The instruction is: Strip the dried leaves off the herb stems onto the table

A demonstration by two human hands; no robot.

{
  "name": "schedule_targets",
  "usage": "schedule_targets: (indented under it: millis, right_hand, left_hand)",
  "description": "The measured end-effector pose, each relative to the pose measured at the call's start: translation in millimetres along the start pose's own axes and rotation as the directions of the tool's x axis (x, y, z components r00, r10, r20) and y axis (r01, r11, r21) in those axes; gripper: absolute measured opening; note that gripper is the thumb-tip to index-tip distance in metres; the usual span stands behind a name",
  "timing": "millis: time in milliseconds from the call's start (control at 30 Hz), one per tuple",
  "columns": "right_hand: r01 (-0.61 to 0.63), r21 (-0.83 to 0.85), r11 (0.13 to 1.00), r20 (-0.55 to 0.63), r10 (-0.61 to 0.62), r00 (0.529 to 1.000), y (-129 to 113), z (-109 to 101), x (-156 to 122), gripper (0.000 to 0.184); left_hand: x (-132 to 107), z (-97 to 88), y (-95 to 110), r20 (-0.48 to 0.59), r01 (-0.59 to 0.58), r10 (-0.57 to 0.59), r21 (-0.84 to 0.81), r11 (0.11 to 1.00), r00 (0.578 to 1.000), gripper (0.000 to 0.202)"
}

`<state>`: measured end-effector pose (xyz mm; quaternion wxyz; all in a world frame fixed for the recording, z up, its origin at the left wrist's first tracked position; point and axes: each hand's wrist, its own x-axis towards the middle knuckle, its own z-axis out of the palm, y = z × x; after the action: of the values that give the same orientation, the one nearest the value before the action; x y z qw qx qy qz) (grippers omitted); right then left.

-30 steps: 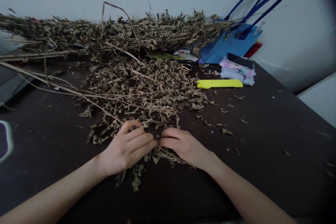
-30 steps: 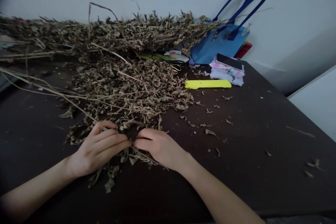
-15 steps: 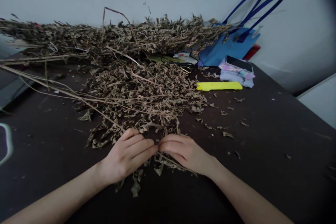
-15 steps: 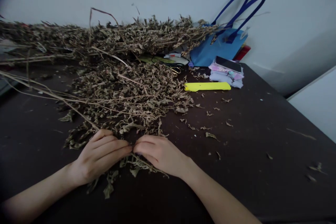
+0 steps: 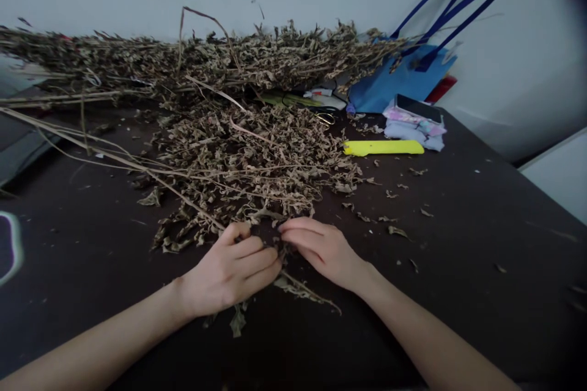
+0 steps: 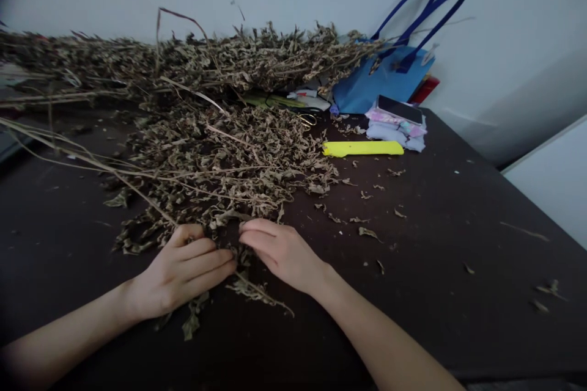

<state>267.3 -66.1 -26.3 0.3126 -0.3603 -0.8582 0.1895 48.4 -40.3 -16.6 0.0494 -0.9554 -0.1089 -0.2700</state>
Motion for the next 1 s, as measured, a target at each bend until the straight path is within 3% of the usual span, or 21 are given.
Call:
schedule_targets:
  millis: [233,367,533,667,800,933,1000]
  right_hand:
    - [-0.111,-0.053,0.992,-0.260,0.093,0.961,0,-4,-2,0.019]
    - [-0.170,0.011,0.985,-0.251,0.168,0.953,-5,-8,-3,0.024]
    - [-0.302,0.074,0.950,-0.244,0.311,0.918,-10,-14,-3,0.013]
    - [-0.350,0.097,0.932,-0.123,0.361,0.925,-13,-18,-2,0.012]
    - [-0.212,0.077,0.974,0.003,0.212,0.977,-21,-20,-3,0.020]
    - [-0.091,-0.161,0.983,0.073,0.104,0.992,-29,-17,-6,0.043]
    - [-0.069,-0.297,0.952,0.115,0.108,0.988,-31,-14,-7,0.041]
  left_hand:
    - [-4,-2.1,-5,-0.079,0.102,-0.104,-0.038,0.994,0.991,0.019]
    - [-6,-3.1,-6,-0.081,0.124,-0.127,-0.043,0.991,0.989,0.022]
    - [-9,-1.6,-7,-0.065,0.127,-0.130,-0.050,0.991,0.989,0.024]
    - [-9,-1.0,-7,-0.075,0.122,-0.126,-0.050,0.991,0.989,0.024]
    - [-7,-1.9,-8,-0.067,0.140,-0.143,-0.040,0.989,0.987,0.023]
    - [-6,-3.7,-9,-0.063,0.156,-0.157,-0.012,0.988,0.986,0.024]
    - [-5,-4.4,-10,-0.073,0.154,-0.153,0.006,0.988,0.986,0.024]
